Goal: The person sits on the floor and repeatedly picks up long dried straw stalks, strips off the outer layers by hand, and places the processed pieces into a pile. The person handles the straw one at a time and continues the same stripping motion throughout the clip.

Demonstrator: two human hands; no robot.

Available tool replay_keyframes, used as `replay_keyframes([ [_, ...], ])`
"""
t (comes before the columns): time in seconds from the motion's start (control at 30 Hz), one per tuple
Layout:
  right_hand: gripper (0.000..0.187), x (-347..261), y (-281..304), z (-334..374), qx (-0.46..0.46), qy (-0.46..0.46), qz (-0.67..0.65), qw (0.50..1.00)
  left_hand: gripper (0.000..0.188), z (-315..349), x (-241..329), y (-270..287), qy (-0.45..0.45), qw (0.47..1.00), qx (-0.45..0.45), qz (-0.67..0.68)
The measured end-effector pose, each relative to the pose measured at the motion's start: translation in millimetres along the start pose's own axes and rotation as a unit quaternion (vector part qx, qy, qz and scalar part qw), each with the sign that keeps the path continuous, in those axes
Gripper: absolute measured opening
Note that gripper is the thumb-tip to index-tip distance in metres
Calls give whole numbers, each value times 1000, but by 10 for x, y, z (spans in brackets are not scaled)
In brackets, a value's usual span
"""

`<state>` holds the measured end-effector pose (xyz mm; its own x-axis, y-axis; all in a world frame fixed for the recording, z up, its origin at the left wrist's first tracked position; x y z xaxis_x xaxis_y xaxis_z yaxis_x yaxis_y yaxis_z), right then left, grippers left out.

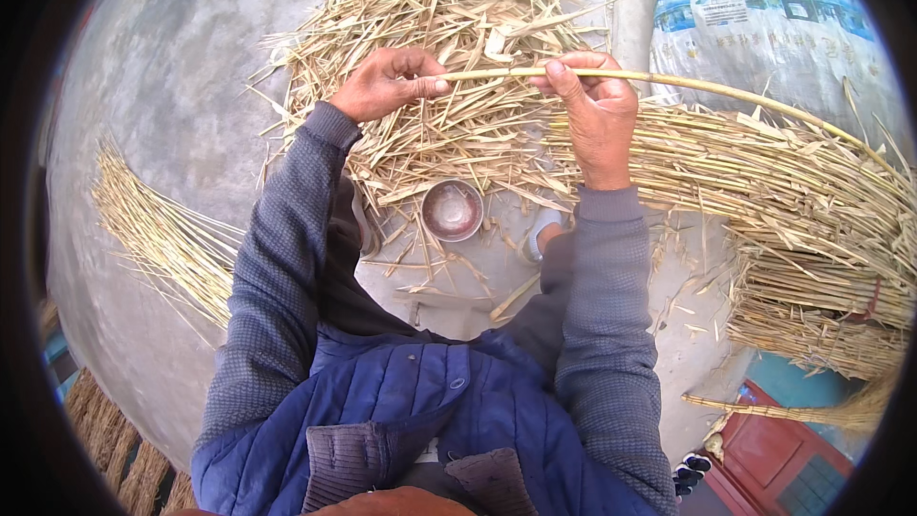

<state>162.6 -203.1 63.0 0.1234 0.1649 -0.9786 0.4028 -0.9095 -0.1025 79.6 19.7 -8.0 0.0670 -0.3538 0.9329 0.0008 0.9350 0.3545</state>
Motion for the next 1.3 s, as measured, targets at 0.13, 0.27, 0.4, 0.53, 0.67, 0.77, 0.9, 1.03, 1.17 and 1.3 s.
replay_keyframes([
  [0.13,20,-3,-53,35,-6,-20,-5,1000,20,-18,-77,2,26,989,-4,146],
  [0.27,17,-73,-123,37,-35,7,-14,999,21,15,-169,50,63,982,22,178],
  [0.4,14,-63,-179,25,-50,15,-19,998,16,56,-219,120,65,975,71,201],
  [0.53,14,-52,-210,14,-71,23,-7,997,17,74,-274,175,39,972,63,225],
  [0.67,13,-94,-71,-21,-46,35,-12,998,17,183,-519,839,17,911,266,315],
  [0.77,12,-61,-90,-22,-69,40,-17,997,15,200,-640,899,9,909,227,351],
  [0.9,13,-6,28,-63,-43,25,15,999,19,441,-795,1484,-49,790,329,516],
  [1.03,17,154,33,-78,-24,-21,40,999,31,433,-770,1408,54,939,337,47],
  [1.17,21,420,-301,-7,-36,-44,24,998,33,346,-14,860,-131,866,338,-346],
  [1.3,24,602,-669,61,-70,-43,8,997,24,212,516,58,-274,917,168,-234],
])
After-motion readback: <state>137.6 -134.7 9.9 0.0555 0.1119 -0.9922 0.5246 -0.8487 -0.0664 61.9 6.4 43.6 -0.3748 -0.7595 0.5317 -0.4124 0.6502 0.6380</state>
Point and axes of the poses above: each hand's wrist, its own z-axis away from the middle knuckle, its own y-axis out of the back of the hand, x = y × z, the point moved 9 cm from there along -z, towards the middle knuckle, and after that the axes turned 4 degrees about x, right-handed, at the moved point
